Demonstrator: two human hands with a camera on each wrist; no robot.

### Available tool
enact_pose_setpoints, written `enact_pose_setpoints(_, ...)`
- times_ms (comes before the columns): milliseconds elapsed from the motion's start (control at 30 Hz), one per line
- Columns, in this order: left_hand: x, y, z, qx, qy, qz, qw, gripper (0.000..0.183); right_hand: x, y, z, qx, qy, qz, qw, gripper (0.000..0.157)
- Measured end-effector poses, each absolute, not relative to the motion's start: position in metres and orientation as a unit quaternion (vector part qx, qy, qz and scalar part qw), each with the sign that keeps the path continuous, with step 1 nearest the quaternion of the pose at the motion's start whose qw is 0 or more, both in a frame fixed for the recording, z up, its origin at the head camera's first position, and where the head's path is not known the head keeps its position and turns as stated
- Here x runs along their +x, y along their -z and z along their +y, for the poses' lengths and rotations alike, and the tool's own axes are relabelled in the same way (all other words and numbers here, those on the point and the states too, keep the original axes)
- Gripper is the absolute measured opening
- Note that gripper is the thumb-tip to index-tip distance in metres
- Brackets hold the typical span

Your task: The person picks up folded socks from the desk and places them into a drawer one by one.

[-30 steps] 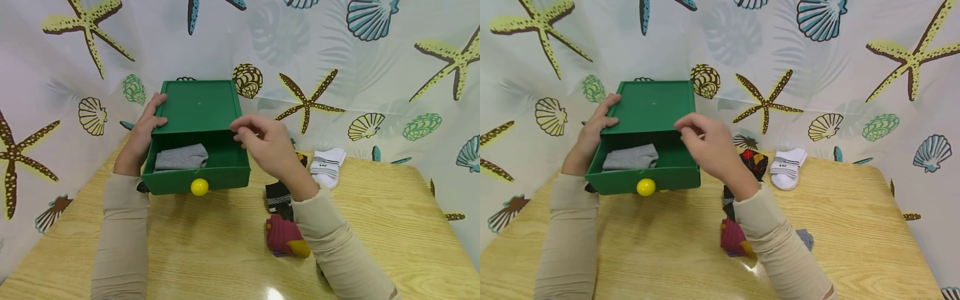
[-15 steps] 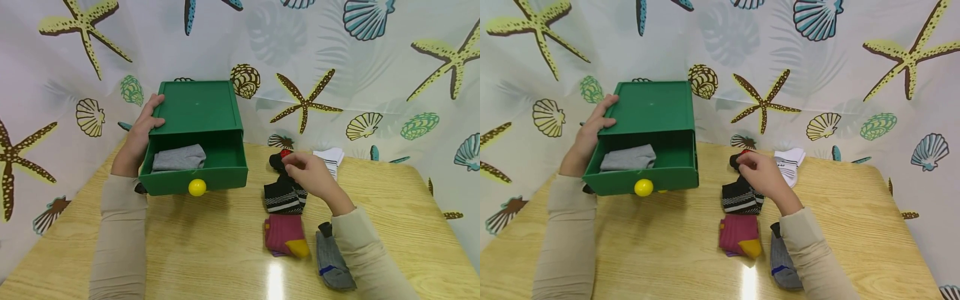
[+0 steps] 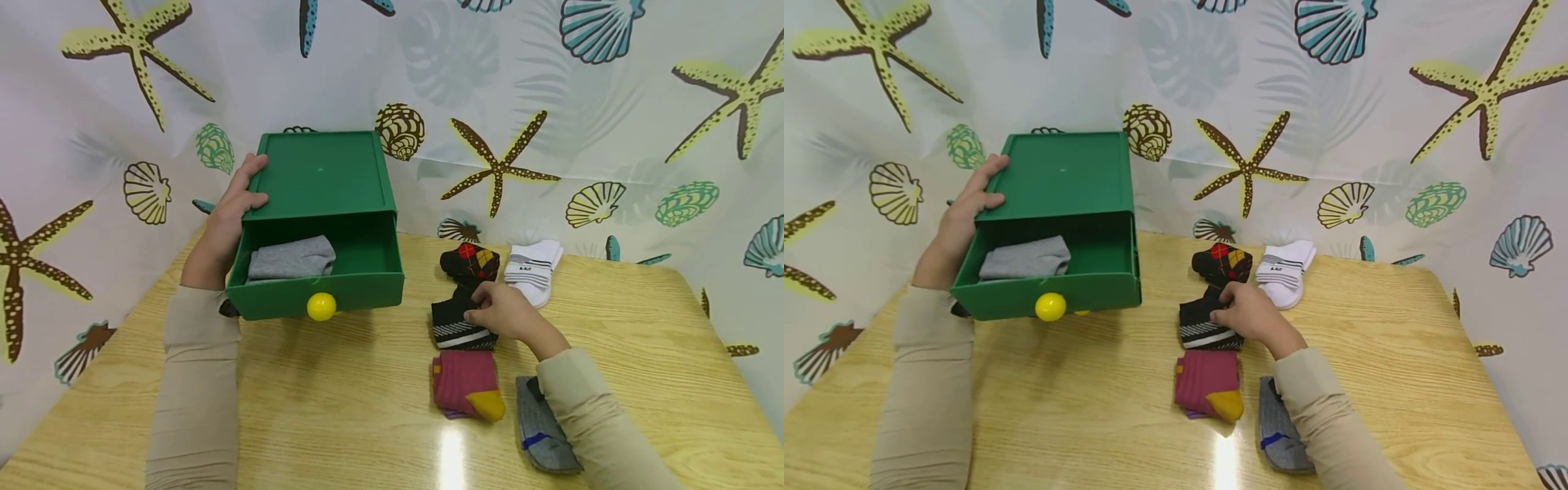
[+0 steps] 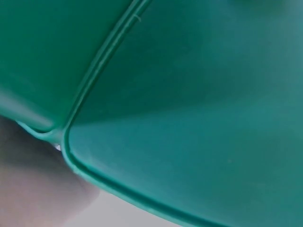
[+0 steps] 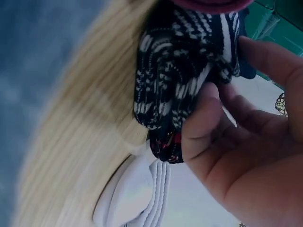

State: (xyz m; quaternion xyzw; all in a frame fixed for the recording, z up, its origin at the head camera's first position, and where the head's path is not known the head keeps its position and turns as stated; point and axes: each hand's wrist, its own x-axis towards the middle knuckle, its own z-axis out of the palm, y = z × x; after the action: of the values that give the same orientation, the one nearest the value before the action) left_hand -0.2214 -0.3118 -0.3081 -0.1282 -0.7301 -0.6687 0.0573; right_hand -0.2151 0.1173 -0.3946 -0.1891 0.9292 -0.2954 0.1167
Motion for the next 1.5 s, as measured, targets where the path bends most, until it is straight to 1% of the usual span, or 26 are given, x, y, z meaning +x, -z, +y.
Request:
enact_pose_setpoints(67, -0.222, 0.308, -0.312, -0.13, 0.67, -0.729, 0.058, 0.067, -0.215, 0.394, 0.117, -0.189, 0.308, 0.925, 0.115, 0.022)
enact_pose_setpoints(133, -0.222, 0.307, -0.312, -0.132, 0.671, -0.728, 0.059, 0.068, -0.214, 0.394, 0.117, -0.188, 0.329, 0.918, 0.119, 0.024)
enact_pose_setpoints(167, -0.222, 0.307, -0.312, -0.132, 0.67, -0.728, 0.059, 0.068, -0.214, 0.394, 0.117, -0.184, 0.343, 0.913, 0.124, 0.027)
enact_pose_setpoints(267, -0.222, 0.307, -0.312, -0.134, 0.67, -0.727, 0.06, 0.068, -0.214, 0.394, 0.118, -0.176, 0.383, 0.896, 0.137, 0.044)
enact_pose_setpoints(300, -0.222, 0.307, -0.312, -0.134, 0.671, -0.727, 0.06, 0.068, -0.213, 0.394, 0.118, -0.179, 0.389, 0.893, 0.139, 0.046)
enact_pose_setpoints(367, -0.221, 0.307, -0.312, -0.133, 0.673, -0.725, 0.058, 0.068, -0.212, 0.393, 0.119, -0.188, 0.394, 0.89, 0.136, 0.043)
enact_pose_setpoints(467, -0.221, 0.308, -0.311, -0.133, 0.675, -0.724, 0.057, 0.068, -0.21, 0.393, 0.122, -0.197, 0.394, 0.89, 0.114, 0.028)
enact_pose_setpoints(533, -0.221, 0.308, -0.311, -0.133, 0.673, -0.725, 0.057, 0.067, -0.209, 0.393, 0.123, -0.188, 0.4, 0.892, 0.099, 0.022)
enact_pose_setpoints(700, -0.221, 0.308, -0.311, -0.133, 0.672, -0.726, 0.057, 0.067, -0.208, 0.392, 0.128, -0.139, 0.366, 0.917, 0.072, 0.019)
enact_pose_setpoints(800, -0.221, 0.307, -0.311, -0.132, 0.674, -0.725, 0.055, 0.067, -0.209, 0.393, 0.129, -0.121, 0.312, 0.94, 0.071, 0.021)
enact_pose_setpoints(900, -0.221, 0.308, -0.312, -0.132, 0.673, -0.726, 0.055, 0.067, -0.211, 0.396, 0.129, -0.116, 0.286, 0.947, 0.093, 0.027)
enact_pose_setpoints(1067, -0.222, 0.309, -0.312, -0.132, 0.67, -0.728, 0.059, 0.067, -0.22, 0.404, 0.131, -0.116, 0.29, 0.938, 0.148, 0.052)
enact_pose_setpoints(1133, -0.222, 0.309, -0.313, -0.131, 0.67, -0.729, 0.059, 0.067, -0.223, 0.407, 0.133, -0.119, 0.285, 0.937, 0.161, 0.057)
enact_pose_setpoints(1167, -0.222, 0.309, -0.313, -0.13, 0.67, -0.729, 0.058, 0.067, -0.223, 0.408, 0.134, -0.116, 0.286, 0.936, 0.168, 0.055)
enact_pose_setpoints(1233, -0.221, 0.309, -0.312, -0.126, 0.671, -0.728, 0.056, 0.066, -0.224, 0.409, 0.135, -0.11, 0.295, 0.932, 0.179, 0.045)
enact_pose_setpoints(1300, -0.221, 0.309, -0.312, -0.122, 0.672, -0.729, 0.054, 0.066, -0.223, 0.409, 0.136, -0.104, 0.312, 0.927, 0.179, 0.034)
enact_pose_setpoints(1367, -0.221, 0.309, -0.312, -0.118, 0.672, -0.729, 0.053, 0.066, -0.222, 0.407, 0.136, -0.103, 0.328, 0.923, 0.174, 0.028)
enact_pose_setpoints(1433, -0.221, 0.308, -0.312, -0.117, 0.672, -0.73, 0.053, 0.066, -0.22, 0.404, 0.137, -0.113, 0.35, 0.915, 0.168, 0.028)
enact_pose_setpoints(1500, -0.221, 0.308, -0.313, -0.115, 0.671, -0.731, 0.053, 0.066, -0.218, 0.399, 0.137, -0.127, 0.371, 0.906, 0.161, 0.032)
